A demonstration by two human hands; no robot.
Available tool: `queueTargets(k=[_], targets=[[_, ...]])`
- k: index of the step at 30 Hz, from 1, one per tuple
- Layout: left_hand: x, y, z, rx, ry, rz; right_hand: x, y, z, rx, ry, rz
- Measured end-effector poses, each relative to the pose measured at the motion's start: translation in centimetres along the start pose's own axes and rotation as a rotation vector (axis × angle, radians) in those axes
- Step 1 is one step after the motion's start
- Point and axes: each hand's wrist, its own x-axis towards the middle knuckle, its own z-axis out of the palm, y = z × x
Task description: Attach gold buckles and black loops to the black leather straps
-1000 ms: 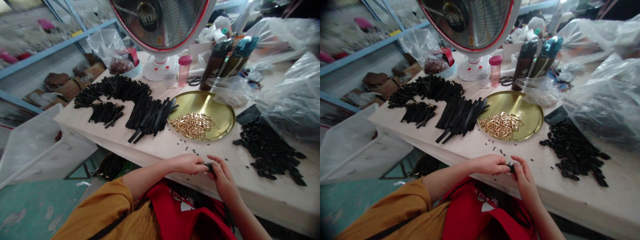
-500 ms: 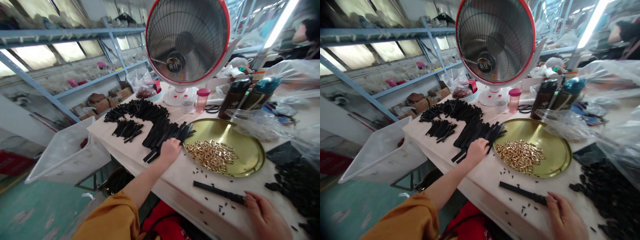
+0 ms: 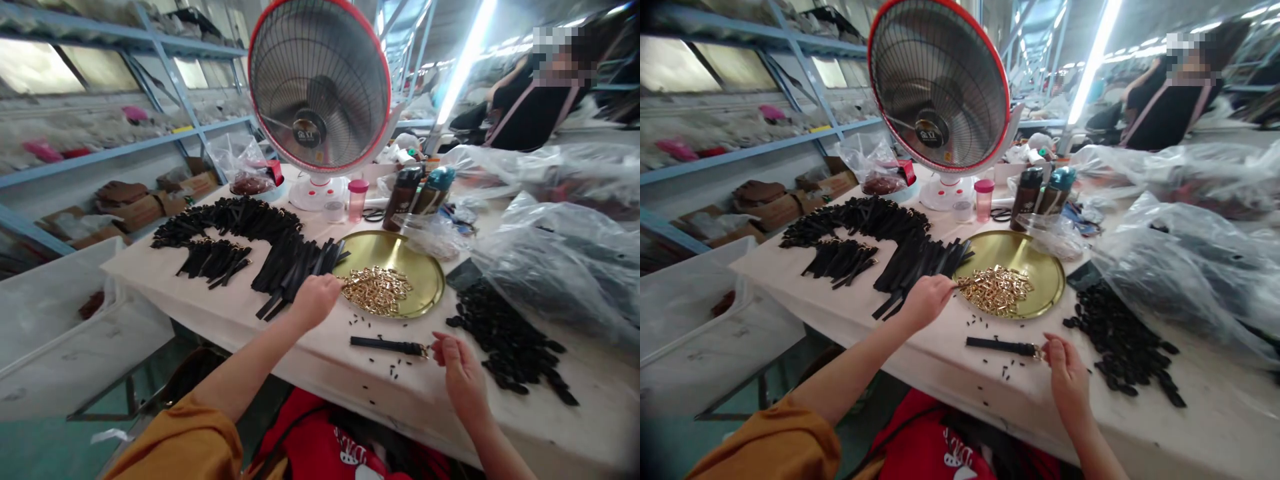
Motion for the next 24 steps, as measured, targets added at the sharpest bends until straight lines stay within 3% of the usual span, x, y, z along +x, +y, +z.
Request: queueTargets(k=[2, 4, 7, 10, 13, 14, 16, 18, 20, 22, 24], targets=[[-1.6, 2.3, 0.5, -0.04, 0.034, 0.307, -0.8, -2.3, 0.4, 0.347, -0.333, 0.182], [-2.7, 3.9, 1.3, -0.046, 0.075, 0.463, -1.8, -4.1, 0.7, 0.482, -0.644, 0.341], [-3.0, 4.9, 2.4, -0.069, 0.114, 0.505, -3.1, -5.4, 1.0, 0.556, -0.793, 0.458], [-2.3, 5.4, 3.4, -0.212, 0.154, 0.432, -3.6, -5.4, 0.9, 0.557, -0.752, 0.486], [-1.1, 6.7, 4.1, -0.611, 0.193, 0.133, -3.8, -5.3, 1.3, 0.466, -0.632, 0.439], [-0.7, 7.3, 4.3, -0.808, 0.149, 0.004, -3.8, -5.3, 1.6, 0.428, -0.606, 0.418], [-0.1, 8.5, 4.7, -1.227, -0.065, -0.208, -3.9, -5.3, 2.2, 0.35, -0.624, 0.36], [0.5, 9.4, 4.8, -1.542, -0.292, -0.336, -3.6, -5.0, 2.5, 0.264, -0.724, 0.267], [0.8, 9.6, 4.8, -1.703, -0.383, -0.411, -2.4, -4.0, 1.8, 0.126, -0.751, 0.148], [1.0, 9.4, 4.8, -1.78, -0.426, -0.444, 0.1, -2.7, 0.0, -0.078, -0.6, 0.041], [1.1, 9.1, 4.9, -1.835, -0.528, -0.46, 3.6, -1.2, -2.3, -0.32, -0.327, -0.072]])
